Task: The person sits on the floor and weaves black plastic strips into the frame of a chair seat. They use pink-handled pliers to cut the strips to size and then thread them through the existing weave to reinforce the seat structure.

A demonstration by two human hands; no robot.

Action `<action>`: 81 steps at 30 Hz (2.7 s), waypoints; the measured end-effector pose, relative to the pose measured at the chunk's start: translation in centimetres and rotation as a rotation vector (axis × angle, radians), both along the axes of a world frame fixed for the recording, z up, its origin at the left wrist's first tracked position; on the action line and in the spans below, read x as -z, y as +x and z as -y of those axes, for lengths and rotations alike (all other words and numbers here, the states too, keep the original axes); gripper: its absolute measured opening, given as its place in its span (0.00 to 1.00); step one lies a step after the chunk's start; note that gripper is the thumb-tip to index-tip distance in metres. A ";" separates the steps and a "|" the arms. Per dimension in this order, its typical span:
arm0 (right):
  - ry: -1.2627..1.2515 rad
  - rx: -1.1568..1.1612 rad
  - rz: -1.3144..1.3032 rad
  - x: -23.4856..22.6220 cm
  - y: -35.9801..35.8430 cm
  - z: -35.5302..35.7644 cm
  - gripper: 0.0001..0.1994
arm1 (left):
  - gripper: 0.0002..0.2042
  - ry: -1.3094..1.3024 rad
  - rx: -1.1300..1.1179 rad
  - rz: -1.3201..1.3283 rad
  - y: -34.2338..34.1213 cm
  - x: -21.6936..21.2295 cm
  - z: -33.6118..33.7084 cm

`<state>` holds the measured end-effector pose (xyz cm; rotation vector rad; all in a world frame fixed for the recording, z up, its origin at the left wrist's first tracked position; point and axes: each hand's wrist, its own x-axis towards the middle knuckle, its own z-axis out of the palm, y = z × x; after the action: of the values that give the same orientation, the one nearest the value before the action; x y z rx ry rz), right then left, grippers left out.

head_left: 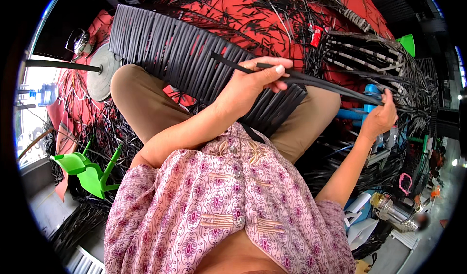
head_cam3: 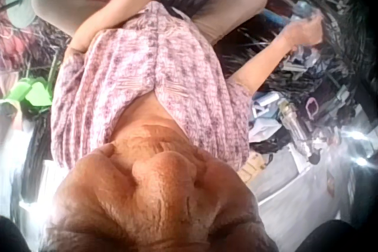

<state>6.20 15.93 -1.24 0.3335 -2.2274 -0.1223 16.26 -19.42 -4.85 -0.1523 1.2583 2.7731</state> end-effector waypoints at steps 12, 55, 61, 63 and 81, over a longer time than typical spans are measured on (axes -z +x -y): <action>-1.126 -0.657 1.383 2.1 13.2 10.5 0.31 | 0.09 -0.424 0.437 -0.180 2.0 3.5 -2.6; -1.078 -0.512 1.650 5.3 12.0 14.0 0.19 | 0.11 -1.211 0.214 -0.429 3.1 2.1 -0.1; -1.065 -0.515 1.608 5.7 12.2 14.1 0.17 | 0.05 -1.065 0.287 -0.363 3.0 2.0 0.1; -1.054 -0.527 1.544 6.1 12.4 14.1 0.15 | 0.04 -1.075 0.295 -0.321 3.0 1.7 0.0; -0.816 -0.557 1.189 7.1 13.0 15.1 0.09 | 0.04 -0.909 0.334 -0.075 3.1 1.9 -0.1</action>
<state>19.15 0.87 -8.31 0.6373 -2.8884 1.6018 19.38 -19.35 -6.74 0.0997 2.2156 1.7743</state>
